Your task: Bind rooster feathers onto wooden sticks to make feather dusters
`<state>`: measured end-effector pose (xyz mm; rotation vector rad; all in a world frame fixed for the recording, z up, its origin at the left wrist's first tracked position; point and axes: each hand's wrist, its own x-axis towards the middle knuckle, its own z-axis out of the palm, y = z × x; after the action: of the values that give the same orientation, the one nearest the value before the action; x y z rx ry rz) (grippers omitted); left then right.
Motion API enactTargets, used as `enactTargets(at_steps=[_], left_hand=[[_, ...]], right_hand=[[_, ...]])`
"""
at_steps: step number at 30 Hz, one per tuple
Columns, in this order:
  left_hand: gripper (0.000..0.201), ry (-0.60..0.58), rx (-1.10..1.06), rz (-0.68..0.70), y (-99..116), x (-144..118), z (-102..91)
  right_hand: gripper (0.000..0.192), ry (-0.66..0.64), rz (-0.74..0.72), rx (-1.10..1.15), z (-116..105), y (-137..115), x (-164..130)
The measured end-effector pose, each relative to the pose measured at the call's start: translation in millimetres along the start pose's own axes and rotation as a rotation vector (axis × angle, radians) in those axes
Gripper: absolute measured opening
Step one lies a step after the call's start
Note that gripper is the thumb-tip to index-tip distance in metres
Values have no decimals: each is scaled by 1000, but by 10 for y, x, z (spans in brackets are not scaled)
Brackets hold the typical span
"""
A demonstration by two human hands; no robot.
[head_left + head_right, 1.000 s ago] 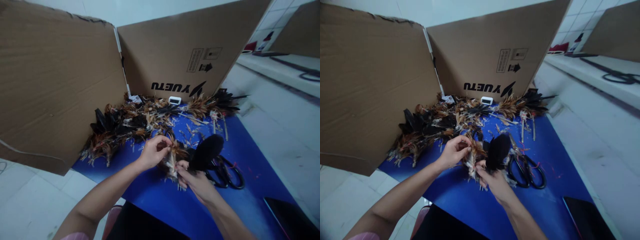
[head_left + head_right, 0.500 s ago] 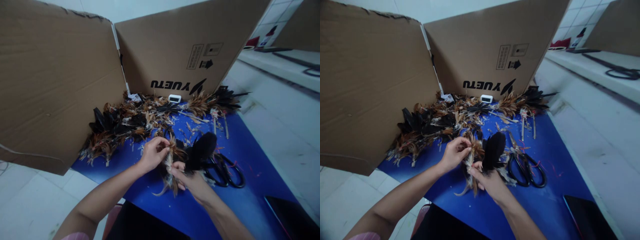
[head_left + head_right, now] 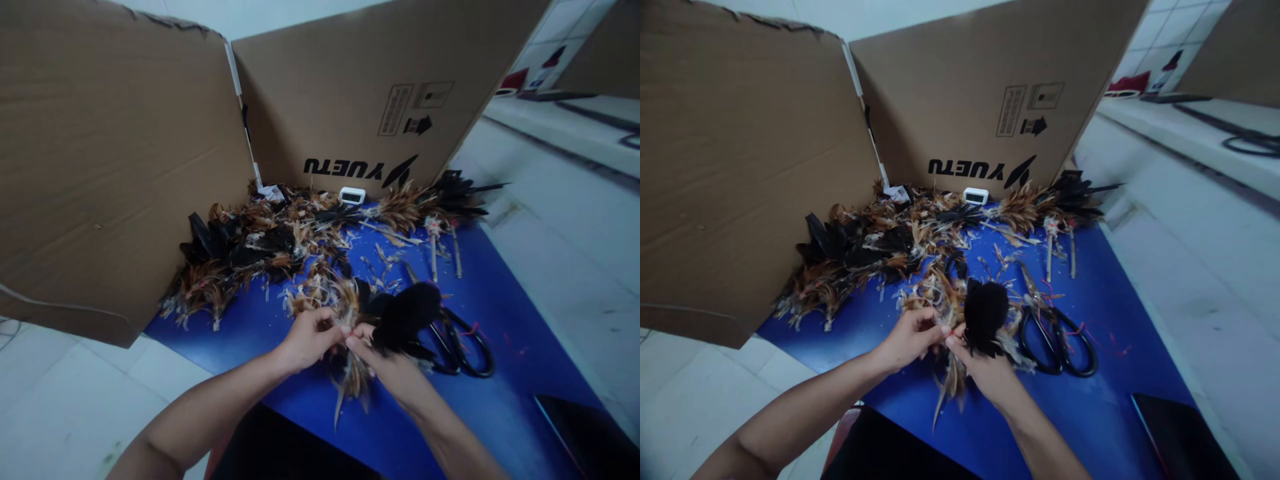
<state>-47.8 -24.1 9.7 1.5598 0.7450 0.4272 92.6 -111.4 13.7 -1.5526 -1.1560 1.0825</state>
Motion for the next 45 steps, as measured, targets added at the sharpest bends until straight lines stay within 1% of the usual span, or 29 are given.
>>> enactTargets(at_steps=[3, 7, 10, 13, 16, 19, 23, 27, 30, 32, 35, 37, 39, 41, 43, 45], left_hand=[[29, 50, -108, 26, 26, 12, 21], [28, 134, -237, 47, 110, 5, -51], [28, 205, -295, 42, 125, -49, -107], [26, 206, -360, 31, 108, -125, -122], [26, 182, -444, 44, 102, -199, -106], [30, 216, -524, 37, 110, -251, -70], [27, 252, -599, -22, 88, -253, 24], [28, 290, -590, 2, 37, -194, 177], [28, 320, -587, 32, 22, -153, 302], [30, 341, -606, 45, 22, -134, 363], [30, 379, -624, 44, 23, -115, 358], [28, 403, -594, 64, 23, -115, 244], [25, 438, -507, 121, 20, -140, 22], [21, 530, -349, 189, 13, -207, -298], [19, 702, -127, 255, 0, -318, -674], [28, 842, 89, 270, -30, -459, -1056]], right_hand=[[34, 18, 31, 47, 6, 44, 10], [36, 180, 61, 236, -17, 114, 37], [33, 249, 48, 415, -51, 81, 39], [27, 302, -10, 527, -81, 37, 38], [22, 336, -43, 556, -99, 37, 44], [21, 356, -40, 574, -96, 41, 53], [24, 348, -11, 620, -37, 6, 51], [25, 314, -24, 603, 59, 16, 39], [27, 277, -31, 477, 111, 73, 26], [28, 225, -46, 361, 127, 107, 14], [28, 115, -75, 227, 129, 121, -9], [28, 78, -73, 196, 111, 113, -23], [29, 85, -63, 202, 73, 104, -32], [28, 132, -63, 247, 20, 97, -36], [27, 203, -49, 332, -40, 89, -37], [28, 275, -20, 424, -98, 76, -37]])
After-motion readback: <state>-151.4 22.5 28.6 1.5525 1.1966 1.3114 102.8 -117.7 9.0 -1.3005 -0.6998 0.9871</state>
